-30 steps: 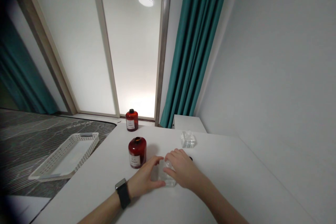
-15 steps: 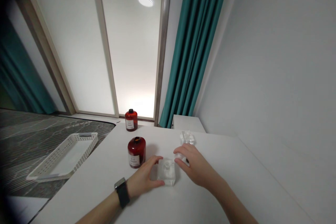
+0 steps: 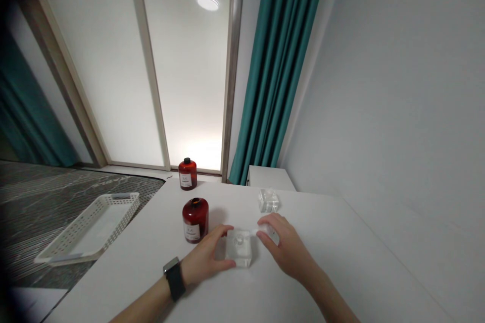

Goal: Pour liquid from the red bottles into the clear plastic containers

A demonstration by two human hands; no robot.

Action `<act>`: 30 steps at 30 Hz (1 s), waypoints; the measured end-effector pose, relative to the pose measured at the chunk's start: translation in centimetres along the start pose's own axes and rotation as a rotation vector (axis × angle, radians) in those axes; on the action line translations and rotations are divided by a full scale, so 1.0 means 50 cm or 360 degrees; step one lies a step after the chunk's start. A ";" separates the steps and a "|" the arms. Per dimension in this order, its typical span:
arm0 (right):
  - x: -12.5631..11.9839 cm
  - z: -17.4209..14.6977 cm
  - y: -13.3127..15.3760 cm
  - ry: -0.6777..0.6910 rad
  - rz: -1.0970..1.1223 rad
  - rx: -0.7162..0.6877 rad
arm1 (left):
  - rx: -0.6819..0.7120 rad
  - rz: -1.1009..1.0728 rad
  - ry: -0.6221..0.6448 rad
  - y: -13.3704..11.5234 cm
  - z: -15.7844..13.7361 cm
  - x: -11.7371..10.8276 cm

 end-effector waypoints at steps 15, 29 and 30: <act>0.015 -0.016 -0.004 -0.0151 -0.0066 -0.0024 | -0.0020 0.0005 0.0004 -0.001 -0.001 -0.001; 0.026 -0.034 -0.020 -0.0151 -0.0008 0.0041 | -0.0021 -0.0013 0.0005 -0.002 0.000 -0.001; 0.027 -0.035 -0.021 -0.0152 -0.0006 0.0049 | -0.0021 -0.0013 0.0008 -0.002 0.000 -0.001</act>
Point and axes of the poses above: each hand's wrist, its own z-axis towards the middle knuckle, its own x-axis out of the palm, y = z × x, the point moved 7 cm from there along z, towards the middle knuckle, and after that the axes turned 15 degrees about -z, right-handed, at the moved point
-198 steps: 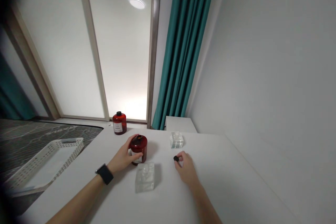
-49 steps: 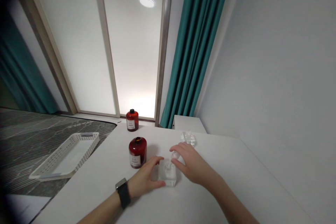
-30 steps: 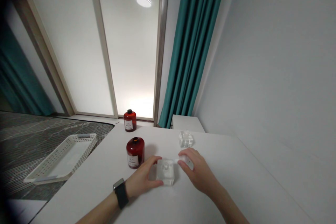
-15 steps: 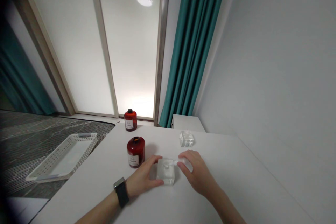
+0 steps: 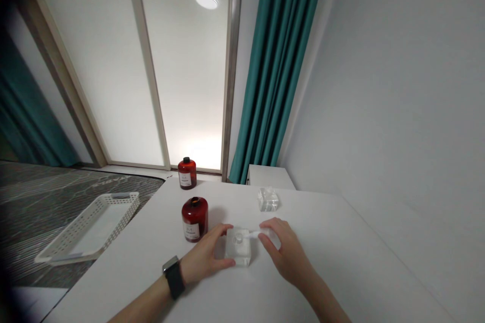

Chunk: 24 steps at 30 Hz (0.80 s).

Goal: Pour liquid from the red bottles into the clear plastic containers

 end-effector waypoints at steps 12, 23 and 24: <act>0.010 -0.004 0.000 0.0003 0.0052 0.0012 | 0.0020 -0.0003 0.0011 0.001 0.001 0.000; 0.027 -0.036 -0.093 -0.0030 0.0215 0.0429 | 0.0010 0.0011 -0.0005 0.003 -0.002 -0.001; 0.029 -0.040 -0.114 -0.0026 0.0203 0.0463 | 0.0004 0.0010 -0.0007 0.003 -0.002 -0.002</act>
Point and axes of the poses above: each hand's wrist, its own z-axis towards the middle knuckle, its own x-axis out of the palm, y = z × x, the point moved 7 cm from there along z, towards the middle knuckle, and after that the axes turned 15 degrees about -z, right-handed, at the moved point
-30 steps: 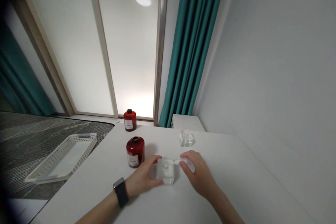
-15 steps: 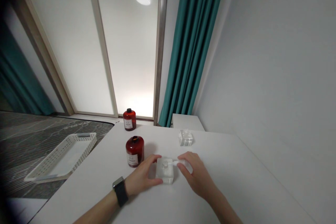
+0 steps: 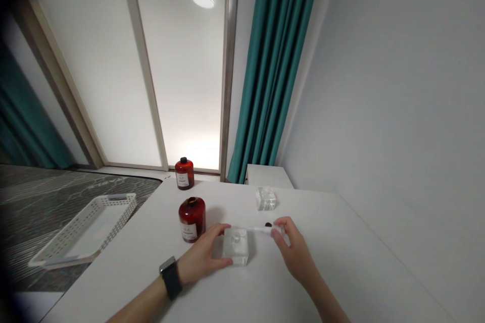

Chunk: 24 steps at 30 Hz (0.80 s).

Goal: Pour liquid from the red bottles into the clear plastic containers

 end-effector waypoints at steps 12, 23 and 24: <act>0.014 -0.025 -0.139 -0.0136 -0.0283 0.0152 | -0.0030 0.0022 0.0002 -0.006 0.000 -0.001; 0.025 -0.035 -0.128 -0.0107 -0.0387 0.0047 | -0.0024 0.0015 -0.0005 -0.007 0.000 -0.003; 0.025 -0.037 -0.128 -0.0105 -0.0393 0.0036 | -0.0024 0.0015 -0.0003 -0.007 0.000 -0.003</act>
Point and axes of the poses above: each hand's wrist, its own z-axis towards the middle knuckle, its own x-axis out of the palm, y = z × x, the point moved 7 cm from there along z, towards the middle knuckle, and after that the axes turned 15 degrees about -z, right-handed, at the moved point
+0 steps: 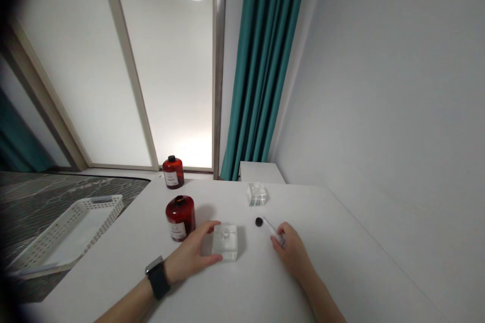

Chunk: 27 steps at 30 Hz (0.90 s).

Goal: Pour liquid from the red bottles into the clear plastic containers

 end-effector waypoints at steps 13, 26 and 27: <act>0.007 -0.008 -0.002 0.0000 -0.0092 -0.0080 | -0.0010 0.0003 0.0008 -0.001 0.001 0.001; 0.012 -0.007 -0.006 -0.0006 -0.0100 -0.0064 | -0.0021 0.0001 0.0013 -0.004 0.002 0.002; 0.012 -0.007 -0.006 -0.0007 -0.0100 -0.0062 | -0.0021 0.0000 0.0013 -0.004 0.002 0.002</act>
Point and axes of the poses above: each hand's wrist, its own z-axis towards the middle knuckle, its own x-axis out of the palm, y = z × x, the point moved 7 cm from there along z, towards the middle knuckle, and after that the axes turned 15 degrees about -z, right-handed, at the moved point
